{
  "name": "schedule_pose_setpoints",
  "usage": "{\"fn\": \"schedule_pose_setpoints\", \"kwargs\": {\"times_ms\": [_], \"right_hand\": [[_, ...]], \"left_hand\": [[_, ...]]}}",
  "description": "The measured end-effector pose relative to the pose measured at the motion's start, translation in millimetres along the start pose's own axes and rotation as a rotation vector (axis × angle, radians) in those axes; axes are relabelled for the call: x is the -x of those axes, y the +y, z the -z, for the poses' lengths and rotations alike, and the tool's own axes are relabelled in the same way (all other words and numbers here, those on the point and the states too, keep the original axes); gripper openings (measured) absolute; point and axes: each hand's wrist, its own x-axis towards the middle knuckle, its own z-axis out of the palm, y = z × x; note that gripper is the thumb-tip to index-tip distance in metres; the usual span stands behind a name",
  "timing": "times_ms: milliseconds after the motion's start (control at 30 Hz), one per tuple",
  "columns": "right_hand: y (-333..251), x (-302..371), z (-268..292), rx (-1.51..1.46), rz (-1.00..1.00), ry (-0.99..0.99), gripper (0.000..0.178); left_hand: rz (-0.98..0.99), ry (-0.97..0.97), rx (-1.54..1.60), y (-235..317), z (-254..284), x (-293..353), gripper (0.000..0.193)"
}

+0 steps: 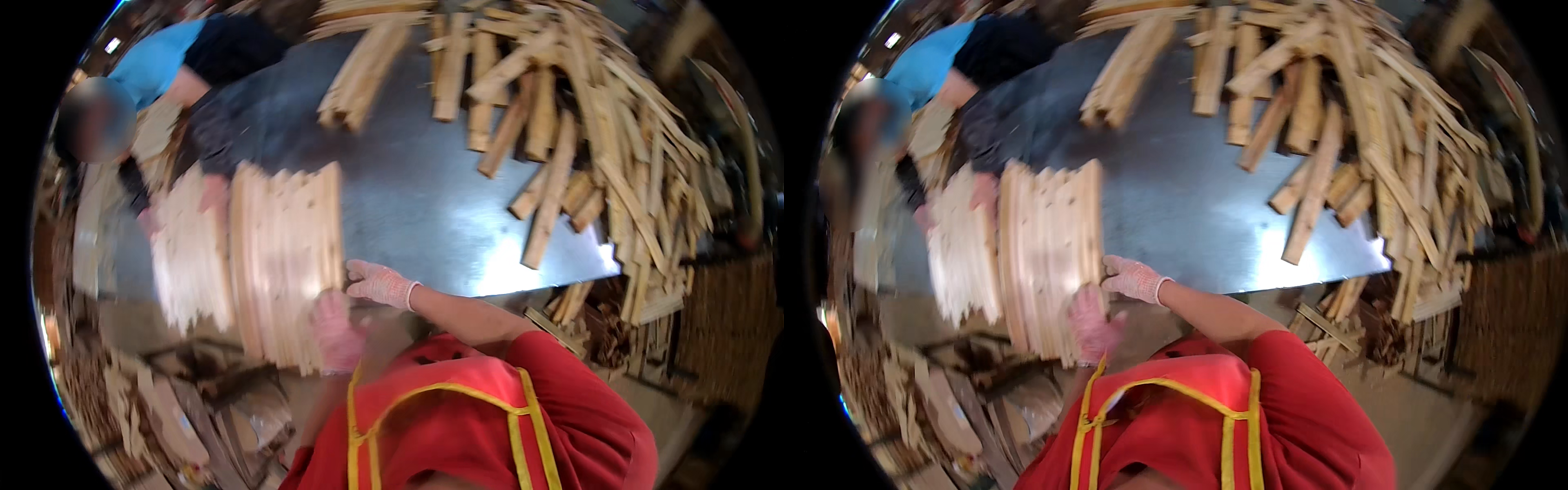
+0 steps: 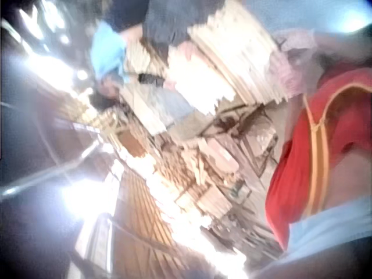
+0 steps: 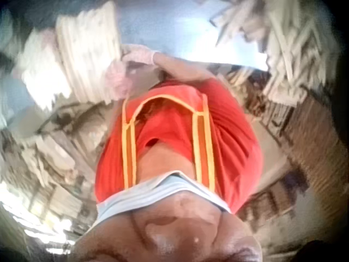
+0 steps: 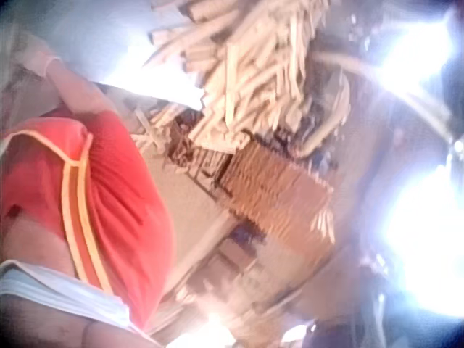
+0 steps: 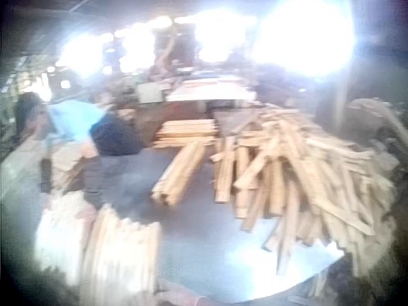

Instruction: The person repeatedly picks up thin wooden planks from a large pile on a metal table and stacks them into a neat, aligned pile. The person wears pink gloves and a red shirt with yellow straps. Another worker is visible in the background performing similar tasks.

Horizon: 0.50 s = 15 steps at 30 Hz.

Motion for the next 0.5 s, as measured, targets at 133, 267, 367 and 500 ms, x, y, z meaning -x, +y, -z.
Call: {"fn": "schedule_pose_setpoints", "kwargs": {"times_ms": [133, 267, 367, 500], "right_hand": [[-41.1, 83.7, 130.5, 0.299, -0.086, 0.578, 0.067], [5.8, 187.9, 275.2, 0.936, -0.176, 1.314, 0.061], [37.9, 201.5, 269.0, 0.745, -0.230, 1.193, 0.063], [22.1, 193.5, 195.6, 0.526, -0.231, 0.906, 0.072]], "left_hand": [[0.152, -0.199, -0.083, -5.1, 11.0, -7.4, 0.082], [0.000, -0.116, -0.095, 11.4, -18.6, -16.8, 0.082], [-0.146, -0.268, 0.041, 75.9, -5.2, -51.9, 0.083], [-0.444, -0.194, 0.246, 163.3, -42.9, -79.1, 0.091]]}}
